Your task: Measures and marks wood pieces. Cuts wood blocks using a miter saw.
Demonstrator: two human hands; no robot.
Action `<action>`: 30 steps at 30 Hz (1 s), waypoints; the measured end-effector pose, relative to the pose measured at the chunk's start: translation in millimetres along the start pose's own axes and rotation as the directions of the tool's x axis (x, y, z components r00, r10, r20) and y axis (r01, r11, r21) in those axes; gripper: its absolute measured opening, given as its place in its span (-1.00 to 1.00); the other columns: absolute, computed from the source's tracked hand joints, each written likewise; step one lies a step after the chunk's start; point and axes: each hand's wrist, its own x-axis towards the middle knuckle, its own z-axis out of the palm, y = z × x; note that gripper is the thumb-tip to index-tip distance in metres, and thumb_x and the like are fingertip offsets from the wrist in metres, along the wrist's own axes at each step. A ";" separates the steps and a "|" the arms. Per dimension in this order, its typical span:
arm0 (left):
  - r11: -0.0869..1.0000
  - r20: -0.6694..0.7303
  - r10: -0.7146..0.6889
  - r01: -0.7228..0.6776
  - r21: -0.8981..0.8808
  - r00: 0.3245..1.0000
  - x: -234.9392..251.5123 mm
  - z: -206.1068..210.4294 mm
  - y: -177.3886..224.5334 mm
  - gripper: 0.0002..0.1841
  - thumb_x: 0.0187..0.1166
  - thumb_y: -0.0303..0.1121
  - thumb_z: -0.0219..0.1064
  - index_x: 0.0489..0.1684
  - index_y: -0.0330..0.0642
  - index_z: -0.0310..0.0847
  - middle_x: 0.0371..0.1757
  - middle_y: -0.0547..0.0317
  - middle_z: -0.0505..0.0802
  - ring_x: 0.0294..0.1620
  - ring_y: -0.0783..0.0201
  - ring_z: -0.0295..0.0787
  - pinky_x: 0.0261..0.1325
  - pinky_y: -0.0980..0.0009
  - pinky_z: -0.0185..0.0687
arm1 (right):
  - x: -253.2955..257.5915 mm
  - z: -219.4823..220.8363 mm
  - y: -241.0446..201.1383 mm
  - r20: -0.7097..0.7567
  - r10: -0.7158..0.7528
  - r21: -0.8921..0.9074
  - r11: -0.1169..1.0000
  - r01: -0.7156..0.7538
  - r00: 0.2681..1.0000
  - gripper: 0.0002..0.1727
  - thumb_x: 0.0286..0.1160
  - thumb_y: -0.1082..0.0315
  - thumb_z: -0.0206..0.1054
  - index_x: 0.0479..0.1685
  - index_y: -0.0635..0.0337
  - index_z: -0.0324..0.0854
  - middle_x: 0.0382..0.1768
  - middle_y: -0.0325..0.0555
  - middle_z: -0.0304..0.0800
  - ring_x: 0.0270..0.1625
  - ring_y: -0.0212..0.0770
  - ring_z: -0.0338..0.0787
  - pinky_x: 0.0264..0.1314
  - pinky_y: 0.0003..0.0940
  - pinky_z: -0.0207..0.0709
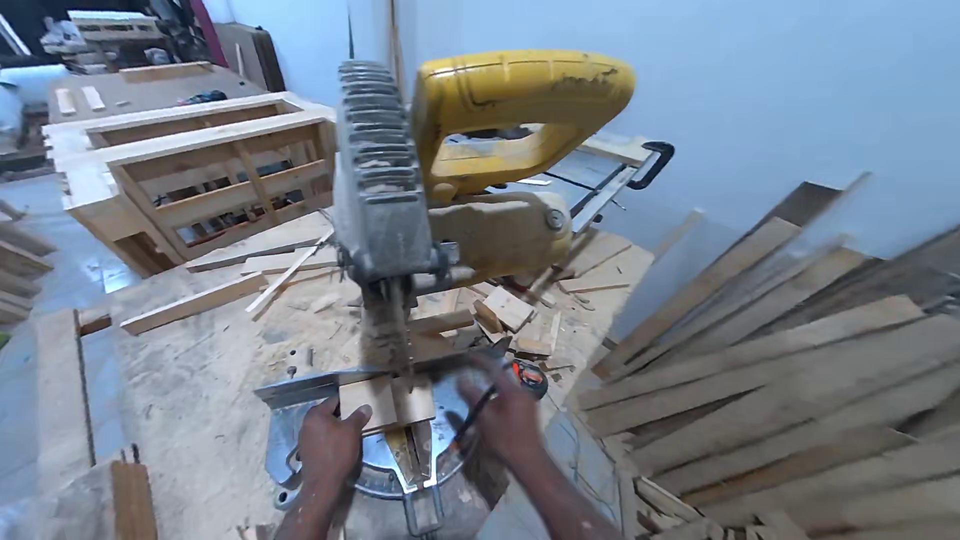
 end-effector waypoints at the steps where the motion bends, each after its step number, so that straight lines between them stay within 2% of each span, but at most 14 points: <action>1: 1.000 0.003 -0.006 0.006 0.004 1.000 -0.3 -0.6 0.8 -0.63 0.43 -0.07 0.53 0.08 -0.07 0.83 0.04 0.05 0.89 0.15 0.08 0.82 0.34 -0.07 0.64 | 2.9 -27.6 -21.1 -0.177 -0.117 -0.018 0.993 0.116 0.977 -0.53 0.60 0.12 0.38 0.39 0.19 0.70 0.15 0.01 0.88 0.09 -0.12 0.90 0.22 -0.02 0.76; 3: 1.000 0.011 -0.021 0.021 0.014 1.000 -1.4 -0.7 0.9 -0.61 0.43 -0.06 0.54 0.12 -0.07 0.83 0.06 0.04 0.89 0.17 0.07 0.82 0.36 -0.06 0.63 | 17.9 -93.5 -76.3 -0.410 -0.400 -0.157 0.916 0.368 0.820 -0.49 0.59 0.09 0.38 0.40 0.22 0.66 0.24 -0.01 0.85 0.17 -0.25 0.87 0.26 -0.16 0.78; 5: 0.999 0.024 -0.032 0.032 0.027 0.999 -0.6 -2.0 2.0 -0.60 0.42 -0.04 0.54 0.10 -0.06 0.84 0.06 0.05 0.90 0.18 0.07 0.82 0.37 -0.07 0.62 | 49.7 -150.0 -137.0 -0.427 -0.621 -0.384 0.782 0.491 0.657 -0.32 0.58 -0.09 0.36 0.48 0.27 0.58 0.31 0.15 0.76 0.25 -0.16 0.79 0.30 -0.15 0.66; 6: 0.999 0.026 -0.034 0.033 0.031 0.999 -0.4 -3.1 2.4 -0.61 0.41 -0.03 0.54 0.08 -0.05 0.85 0.04 0.06 0.90 0.17 0.08 0.82 0.35 -0.07 0.62 | 70.6 -167.3 -163.5 -0.343 -0.670 -0.470 0.729 0.498 0.658 -0.22 0.53 -0.21 0.33 0.53 0.24 0.52 0.34 0.20 0.70 0.30 -0.08 0.72 0.33 -0.08 0.57; 8: 0.998 0.029 -0.039 0.037 0.046 0.999 -1.4 -5.1 2.5 -0.62 0.40 -0.01 0.55 0.05 -0.02 0.86 0.02 0.09 0.91 0.15 0.09 0.83 0.34 -0.06 0.63 | 113.5 -176.1 -202.1 -0.107 -0.612 -0.580 0.678 0.450 0.784 -0.14 0.30 -0.36 0.40 0.51 0.03 0.53 0.25 0.11 0.74 0.27 0.07 0.75 0.26 0.21 0.58; 10: 0.998 0.032 -0.039 0.038 0.049 0.999 -2.3 -6.0 3.7 -0.61 0.40 0.00 0.55 0.06 0.00 0.86 0.04 0.09 0.91 0.17 0.09 0.83 0.35 -0.06 0.63 | 134.6 -171.9 -220.9 0.073 -0.536 -0.656 0.609 0.445 0.841 -0.32 0.22 -0.28 0.51 0.19 0.01 0.63 -0.05 0.04 0.78 0.05 0.14 0.79 0.01 0.30 0.56; 12: 0.998 0.029 -0.040 0.039 0.050 0.999 -3.6 -6.4 4.0 -0.61 0.40 0.00 0.54 0.06 0.00 0.86 0.04 0.09 0.91 0.16 0.08 0.83 0.35 -0.07 0.63 | 126.0 -174.1 -232.3 0.203 -0.484 -0.687 0.549 0.476 0.851 -0.52 0.26 -0.14 0.56 -0.13 0.06 0.65 -0.36 -0.01 0.71 -0.23 0.13 0.76 -0.28 0.27 0.52; 14: 0.997 0.046 -0.043 0.040 0.061 0.998 -3.8 -7.7 4.4 -0.61 0.41 0.01 0.52 0.07 -0.02 0.84 0.05 0.06 0.90 0.18 0.06 0.82 0.35 -0.07 0.63 | 97.9 -176.1 -228.9 0.324 -0.410 -0.696 0.508 0.508 0.853 -0.65 0.17 -0.05 0.60 -0.37 -0.05 0.62 -0.57 -0.19 0.61 -0.49 -0.06 0.68 -0.55 0.07 0.46; 15: 0.998 0.055 -0.040 0.036 0.057 0.998 -3.5 -8.5 4.0 -0.60 0.42 0.00 0.52 0.08 -0.04 0.84 0.06 0.04 0.90 0.19 0.03 0.82 0.36 -0.09 0.63 | 80.8 -174.6 -224.1 0.378 -0.325 -0.703 0.509 0.498 0.867 -0.66 0.12 -0.07 0.64 -0.38 -0.13 0.64 -0.61 -0.28 0.60 -0.55 -0.16 0.66 -0.61 -0.01 0.48; 17: 0.999 0.056 -0.036 0.034 0.038 0.998 -2.9 -8.5 1.5 -0.61 0.41 -0.01 0.53 0.07 -0.05 0.84 0.03 0.02 0.90 0.15 0.01 0.83 0.32 -0.11 0.65 | 49.4 -165.5 -206.9 0.472 -0.135 -0.722 0.507 0.470 0.871 -0.59 0.02 -0.21 0.67 -0.23 -0.32 0.68 -0.58 -0.46 0.65 -0.56 -0.35 0.67 -0.60 -0.15 0.58; 19: 0.999 0.058 -0.050 0.049 0.022 0.997 -3.4 -7.5 0.4 -0.60 0.41 -0.01 0.54 0.06 -0.06 0.84 0.01 -0.01 0.90 0.14 -0.02 0.83 0.30 -0.13 0.66 | 24.2 -154.3 -183.0 0.513 -0.071 -0.712 0.522 0.470 0.855 -0.50 0.00 -0.36 0.63 -0.10 -0.45 0.66 -0.54 -0.58 0.67 -0.52 -0.48 0.68 -0.54 -0.26 0.62; 21: 0.998 0.058 -0.057 0.056 0.015 0.997 -3.9 -7.5 1.3 -0.58 0.42 -0.01 0.54 0.09 -0.09 0.83 0.04 -0.05 0.89 0.16 -0.05 0.82 0.31 -0.14 0.66 | 4.9 -144.3 -158.0 0.478 -0.227 -0.687 0.505 0.522 0.849 -0.53 0.01 -0.33 0.56 -0.10 -0.42 0.66 -0.51 -0.57 0.65 -0.50 -0.43 0.69 -0.55 -0.21 0.60; 24: 0.999 0.037 -0.033 0.033 0.006 0.999 -5.0 -6.1 0.5 -0.56 0.41 0.00 0.54 0.05 -0.15 0.82 0.01 -0.09 0.88 0.14 -0.08 0.82 0.28 -0.14 0.67 | -9.8 -133.9 -135.2 0.391 -0.431 -0.698 0.437 0.567 0.813 -0.66 -0.05 -0.16 0.49 -0.29 -0.29 0.65 -0.56 -0.47 0.59 -0.56 -0.29 0.70 -0.67 -0.13 0.51; 30: 0.999 0.061 -0.045 0.044 0.014 0.997 -3.6 -3.9 1.9 -0.59 0.43 -0.03 0.53 0.10 -0.09 0.83 0.08 -0.09 0.86 0.20 -0.07 0.80 0.32 -0.11 0.65 | -24.7 -123.3 -113.9 0.353 -0.537 -0.694 0.398 0.600 0.766 -0.69 0.03 -0.14 0.39 -0.43 -0.18 0.63 -0.63 -0.42 0.55 -0.59 -0.27 0.68 -0.70 -0.17 0.49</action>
